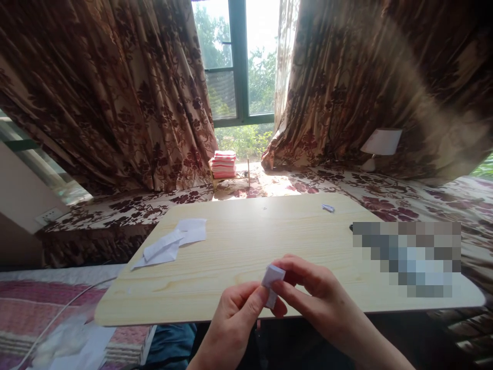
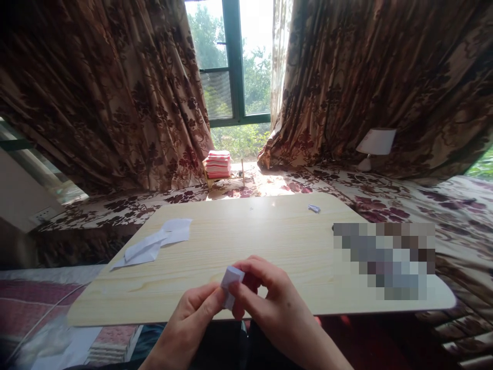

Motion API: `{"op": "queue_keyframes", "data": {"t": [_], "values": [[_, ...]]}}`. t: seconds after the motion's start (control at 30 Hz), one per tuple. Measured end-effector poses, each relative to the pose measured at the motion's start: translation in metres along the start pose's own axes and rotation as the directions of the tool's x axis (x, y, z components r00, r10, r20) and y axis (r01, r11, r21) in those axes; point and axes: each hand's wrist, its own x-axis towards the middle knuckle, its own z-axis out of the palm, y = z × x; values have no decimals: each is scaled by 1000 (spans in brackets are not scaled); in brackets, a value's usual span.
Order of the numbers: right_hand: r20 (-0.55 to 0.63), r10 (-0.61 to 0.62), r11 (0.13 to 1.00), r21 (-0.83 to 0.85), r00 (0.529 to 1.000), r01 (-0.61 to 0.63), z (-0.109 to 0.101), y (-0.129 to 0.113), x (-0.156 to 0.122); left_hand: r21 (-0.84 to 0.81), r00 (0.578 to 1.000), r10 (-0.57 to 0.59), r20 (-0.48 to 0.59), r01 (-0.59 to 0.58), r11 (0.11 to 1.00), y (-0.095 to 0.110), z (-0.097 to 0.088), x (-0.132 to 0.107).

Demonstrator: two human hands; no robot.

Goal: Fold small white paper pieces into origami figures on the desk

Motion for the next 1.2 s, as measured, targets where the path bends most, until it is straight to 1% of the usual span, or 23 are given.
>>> {"op": "queue_keyframes", "data": {"t": [0.13, 0.27, 0.33, 0.43, 0.5, 0.6, 0.67, 0.73, 0.8, 0.93, 1.07, 1.2], "values": [[-29, 13, 994, 105, 1000, -10, 3, 8, -2, -44, 999, 17, -40, -19, 999, -5, 4, -3], [-109, 2, 985, 173, 994, 16, 4, 14, -6, -68, 998, 6, -69, -11, 998, -10, 7, -4], [-152, -29, 994, 104, 988, 45, 4, 14, -8, -64, 995, -4, -102, -2, 998, -10, 8, -4], [-174, -102, 992, -95, 979, 86, 3, 10, -8, -40, 991, -7, -137, 1, 999, -8, 10, -4], [-177, -155, 978, -169, 972, 125, 2, 7, -7, -20, 988, 13, -157, -16, 1000, -5, 11, -4], [-173, -198, 966, -202, 965, 162, 2, 4, -6, -17, 989, 45, -144, -48, 999, -3, 11, -4], [-179, -217, 961, -214, 960, 177, 3, 3, -6, -59, 993, 53, -105, -59, 996, -3, 11, -3], [-197, -245, 951, -237, 949, 197, 5, 2, -6, -120, 994, 57, -94, -68, 990, -2, 11, -2], [-209, -285, 934, -278, 936, 222, 6, 2, -5, -185, 993, 32, -115, -53, 981, -2, 12, -1], [-202, -351, 889, -378, 915, 257, 6, 6, -3, -328, 987, -72, -142, 22, 944, -4, 20, -3], [-186, -349, 884, -391, 918, 257, 6, 9, -3, -449, 982, -98, -161, 15, 893, -5, 26, -3], [-220, -322, 903, -363, 921, 229, 8, 5, -3, -479, 977, -114, -181, 13, 878, -5, 26, -2]]}}
